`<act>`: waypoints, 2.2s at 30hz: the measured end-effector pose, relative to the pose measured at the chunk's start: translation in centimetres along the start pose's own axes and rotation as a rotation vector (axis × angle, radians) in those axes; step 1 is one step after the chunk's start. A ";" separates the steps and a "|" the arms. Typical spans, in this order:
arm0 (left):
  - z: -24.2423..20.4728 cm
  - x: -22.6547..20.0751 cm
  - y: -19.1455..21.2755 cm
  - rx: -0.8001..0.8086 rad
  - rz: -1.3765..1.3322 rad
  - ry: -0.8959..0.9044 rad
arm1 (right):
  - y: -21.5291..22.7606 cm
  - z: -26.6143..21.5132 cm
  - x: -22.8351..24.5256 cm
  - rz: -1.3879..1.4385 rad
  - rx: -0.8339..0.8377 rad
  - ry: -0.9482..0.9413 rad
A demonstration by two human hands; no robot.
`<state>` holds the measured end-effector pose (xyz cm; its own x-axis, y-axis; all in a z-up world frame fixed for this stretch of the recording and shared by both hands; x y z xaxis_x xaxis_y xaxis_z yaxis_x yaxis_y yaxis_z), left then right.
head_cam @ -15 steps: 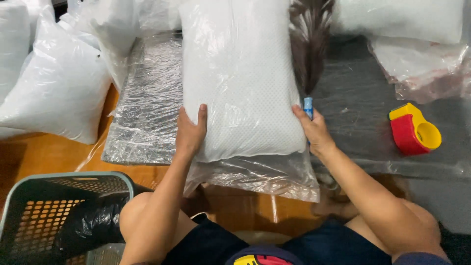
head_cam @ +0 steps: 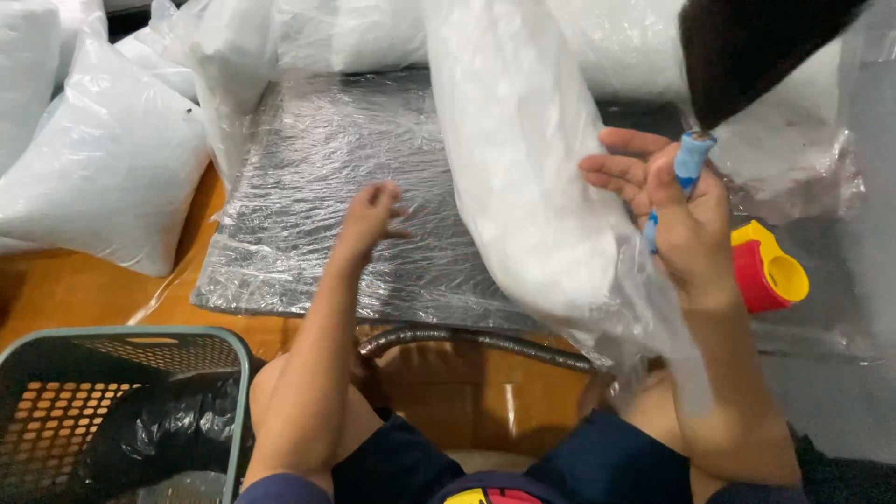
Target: Cleaning a pillow with a duster before placing it in a plastic bag and using a vacuum hose to compress it.
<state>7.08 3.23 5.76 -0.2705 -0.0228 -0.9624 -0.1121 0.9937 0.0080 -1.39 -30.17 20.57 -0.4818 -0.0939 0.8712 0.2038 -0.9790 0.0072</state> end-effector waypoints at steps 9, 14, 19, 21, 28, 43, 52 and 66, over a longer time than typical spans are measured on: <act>4.8 7.0 5.2 -0.139 0.328 0.106 | -2.5 -1.7 -10.7 0.174 -0.023 -0.592; 1.3 5.4 4.7 -0.163 0.390 0.042 | 8.6 -1.9 -19.1 -0.706 -0.191 -0.512; 1.2 5.0 3.3 -0.159 0.362 -0.085 | 8.5 -5.2 -24.8 -0.607 -0.299 -0.676; -0.6 1.4 2.2 -0.105 0.116 -0.323 | 5.7 -5.9 -21.2 -0.630 -0.327 -0.563; 2.0 -1.0 2.2 -0.007 0.188 -0.551 | 6.6 -8.1 -18.0 -0.752 -0.311 -0.422; -11.0 2.5 -8.4 -0.145 1.168 -0.910 | -0.9 -2.3 -3.8 -1.222 0.252 0.076; -10.1 4.0 -9.0 -0.101 1.233 -0.880 | 10.2 11.5 -12.8 -1.888 0.261 -0.259; -10.6 1.5 -7.1 0.021 1.075 -0.804 | 13.2 7.9 -14.3 -2.088 -0.196 0.297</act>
<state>-2.66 -5.07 7.10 0.4189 0.8279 -0.3729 -0.1833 0.4793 0.8583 14.89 -40.28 12.03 0.0853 0.8944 -0.4390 -0.7423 0.3510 0.5708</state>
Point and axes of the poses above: each hand's wrist, its own z-axis towards the middle knuckle, its own y-axis out of the back of the hand, x = y × z, the point moved 5 cm from there along z, towards the middle knuckle, and after that the axes turned 5 degrees about -z, right-handed, at the moved point
